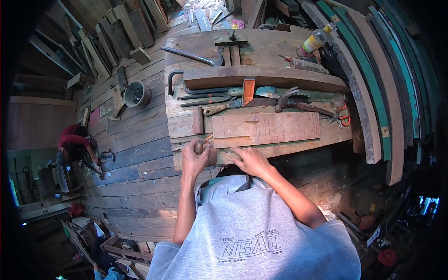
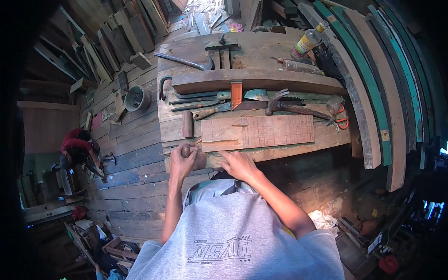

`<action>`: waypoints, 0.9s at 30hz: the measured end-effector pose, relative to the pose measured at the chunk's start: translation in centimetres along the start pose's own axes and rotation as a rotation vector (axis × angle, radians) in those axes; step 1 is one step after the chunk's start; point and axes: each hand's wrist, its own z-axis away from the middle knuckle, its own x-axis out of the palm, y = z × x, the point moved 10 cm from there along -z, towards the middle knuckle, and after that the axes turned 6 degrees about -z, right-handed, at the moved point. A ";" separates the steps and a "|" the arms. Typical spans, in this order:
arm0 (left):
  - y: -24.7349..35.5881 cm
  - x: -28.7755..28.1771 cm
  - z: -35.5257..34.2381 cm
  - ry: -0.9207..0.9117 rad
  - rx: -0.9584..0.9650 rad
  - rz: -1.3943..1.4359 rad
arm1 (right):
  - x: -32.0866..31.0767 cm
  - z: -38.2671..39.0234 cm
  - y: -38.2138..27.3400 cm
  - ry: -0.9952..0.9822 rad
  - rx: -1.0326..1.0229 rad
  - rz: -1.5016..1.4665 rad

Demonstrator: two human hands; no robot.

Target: Chiseling and marking a wooden board with a hammer and a sharp tool.

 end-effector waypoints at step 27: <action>0.6 2.4 2.0 -0.250 0.040 0.013 | -0.7 3.7 6.6 0.255 0.374 -0.211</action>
